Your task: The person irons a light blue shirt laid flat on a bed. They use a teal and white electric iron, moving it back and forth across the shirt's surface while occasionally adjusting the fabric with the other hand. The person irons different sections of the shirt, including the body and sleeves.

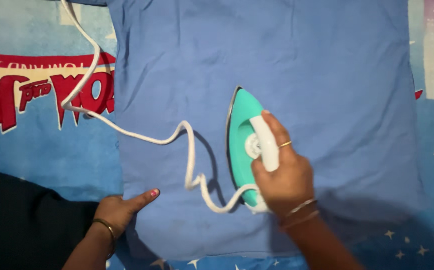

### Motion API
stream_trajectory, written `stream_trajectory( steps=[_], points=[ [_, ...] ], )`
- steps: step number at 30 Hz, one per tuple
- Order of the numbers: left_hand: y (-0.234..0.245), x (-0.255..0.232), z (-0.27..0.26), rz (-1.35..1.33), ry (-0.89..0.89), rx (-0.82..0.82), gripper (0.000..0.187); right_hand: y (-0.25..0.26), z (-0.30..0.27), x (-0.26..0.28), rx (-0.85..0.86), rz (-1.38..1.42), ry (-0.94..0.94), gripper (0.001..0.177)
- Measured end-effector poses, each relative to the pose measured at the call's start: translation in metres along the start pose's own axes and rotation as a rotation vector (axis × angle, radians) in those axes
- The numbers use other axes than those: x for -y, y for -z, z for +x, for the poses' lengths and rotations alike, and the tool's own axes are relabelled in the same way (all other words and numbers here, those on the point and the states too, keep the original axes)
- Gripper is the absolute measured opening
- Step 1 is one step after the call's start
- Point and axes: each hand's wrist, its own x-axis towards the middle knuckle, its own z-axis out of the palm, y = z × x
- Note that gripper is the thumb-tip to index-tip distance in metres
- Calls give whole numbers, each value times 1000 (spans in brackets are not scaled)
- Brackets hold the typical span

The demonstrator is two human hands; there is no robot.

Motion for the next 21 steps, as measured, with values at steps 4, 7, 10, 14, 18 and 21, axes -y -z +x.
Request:
stream_trajectory(
  steps=[4, 7, 10, 14, 18, 21],
  points=[
    [-1, -1, 3, 9, -54, -19, 94, 13, 28, -12, -78, -69, 138, 76],
    [0, 5, 0, -79, -56, -5, 83, 24, 42, -3, -27, -32, -129, 75],
    [3, 5, 3, -250, -66, 163, 72, 43, 28, 8, 57, -106, 80, 79],
    [5, 6, 16, -436, -66, 242, 63, 21, 21, 32, 321, 119, 424, 77],
    [8, 24, 26, -307, -90, 108, 61, -65, 58, 80, 534, -61, 692, 55],
    [-3, 26, 38, -195, -215, -27, 70, -86, 79, 100, 560, -73, 703, 58]
  ],
)
